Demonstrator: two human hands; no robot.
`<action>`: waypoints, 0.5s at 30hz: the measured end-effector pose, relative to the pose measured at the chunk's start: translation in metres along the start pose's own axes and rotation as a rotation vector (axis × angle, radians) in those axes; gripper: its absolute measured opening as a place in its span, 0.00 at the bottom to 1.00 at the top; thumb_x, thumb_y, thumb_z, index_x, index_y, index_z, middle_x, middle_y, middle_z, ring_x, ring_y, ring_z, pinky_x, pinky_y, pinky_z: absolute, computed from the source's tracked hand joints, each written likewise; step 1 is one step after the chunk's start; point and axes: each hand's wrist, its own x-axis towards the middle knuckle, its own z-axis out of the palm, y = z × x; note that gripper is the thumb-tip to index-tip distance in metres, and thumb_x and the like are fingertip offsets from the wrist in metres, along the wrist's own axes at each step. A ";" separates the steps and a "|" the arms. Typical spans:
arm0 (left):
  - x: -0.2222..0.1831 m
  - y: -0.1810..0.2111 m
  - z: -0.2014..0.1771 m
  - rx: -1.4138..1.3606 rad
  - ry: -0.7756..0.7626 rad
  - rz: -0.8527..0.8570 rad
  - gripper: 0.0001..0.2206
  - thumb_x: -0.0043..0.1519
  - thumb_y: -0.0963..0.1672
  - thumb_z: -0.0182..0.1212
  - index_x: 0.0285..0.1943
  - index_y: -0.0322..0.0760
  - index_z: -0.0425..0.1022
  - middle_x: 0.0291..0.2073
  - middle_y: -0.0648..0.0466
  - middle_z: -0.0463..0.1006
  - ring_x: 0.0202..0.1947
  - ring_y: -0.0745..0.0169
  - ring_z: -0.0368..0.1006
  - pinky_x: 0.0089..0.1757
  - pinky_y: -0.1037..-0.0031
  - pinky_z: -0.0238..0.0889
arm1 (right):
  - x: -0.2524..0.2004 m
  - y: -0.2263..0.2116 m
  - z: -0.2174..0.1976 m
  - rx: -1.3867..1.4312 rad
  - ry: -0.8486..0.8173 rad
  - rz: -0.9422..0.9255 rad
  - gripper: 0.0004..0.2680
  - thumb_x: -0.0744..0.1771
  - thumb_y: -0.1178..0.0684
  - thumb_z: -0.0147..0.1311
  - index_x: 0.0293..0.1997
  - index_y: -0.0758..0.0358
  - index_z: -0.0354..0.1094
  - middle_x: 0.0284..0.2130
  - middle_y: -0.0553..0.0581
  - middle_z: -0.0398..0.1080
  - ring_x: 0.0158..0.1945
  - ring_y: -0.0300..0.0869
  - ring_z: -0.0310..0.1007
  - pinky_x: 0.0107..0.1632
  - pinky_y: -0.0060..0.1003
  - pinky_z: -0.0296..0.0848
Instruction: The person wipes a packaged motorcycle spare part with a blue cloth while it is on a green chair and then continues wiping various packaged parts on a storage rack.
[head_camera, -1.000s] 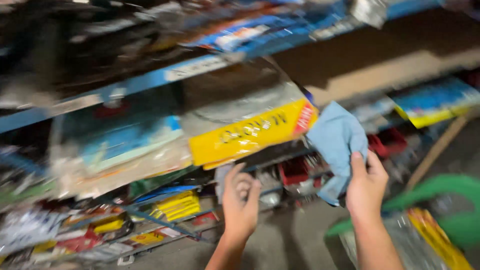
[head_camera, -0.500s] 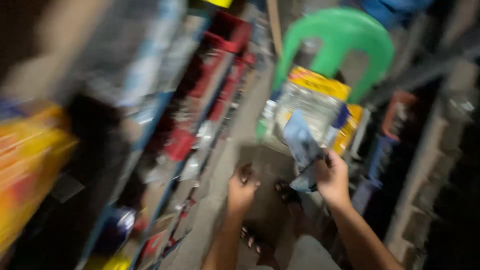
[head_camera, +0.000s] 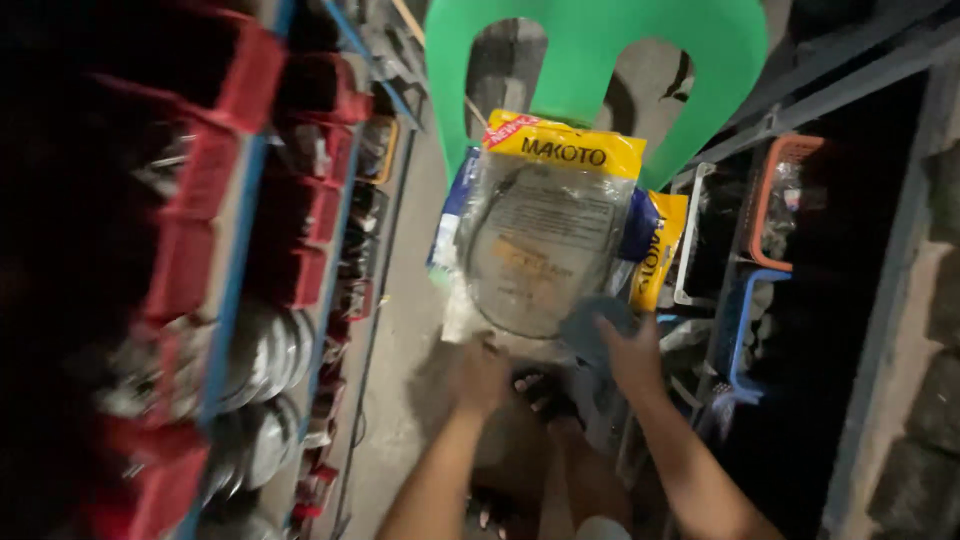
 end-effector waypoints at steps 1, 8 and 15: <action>0.024 0.010 0.000 0.054 0.025 0.007 0.17 0.65 0.44 0.60 0.62 0.35 0.73 0.49 0.40 0.80 0.51 0.40 0.78 0.50 0.54 0.72 | 0.025 0.005 0.010 -0.021 0.059 -0.087 0.25 0.66 0.45 0.63 0.66 0.66 0.56 0.60 0.68 0.62 0.67 0.59 0.58 0.70 0.58 0.53; 0.102 0.108 -0.022 0.554 0.008 0.235 0.36 0.59 0.48 0.68 0.78 0.42 0.58 0.77 0.37 0.49 0.74 0.27 0.51 0.66 0.46 0.56 | 0.143 0.013 0.086 -0.421 0.591 -0.563 0.18 0.64 0.54 0.62 0.60 0.68 0.66 0.49 0.71 0.62 0.53 0.66 0.66 0.58 0.58 0.64; 0.161 0.080 0.017 0.498 0.235 0.187 0.44 0.53 0.50 0.75 0.77 0.33 0.56 0.73 0.38 0.57 0.67 0.26 0.56 0.64 0.44 0.57 | 0.159 0.029 0.124 -0.687 0.787 -0.467 0.28 0.65 0.44 0.60 0.69 0.71 0.56 0.53 0.72 0.63 0.54 0.65 0.65 0.60 0.58 0.62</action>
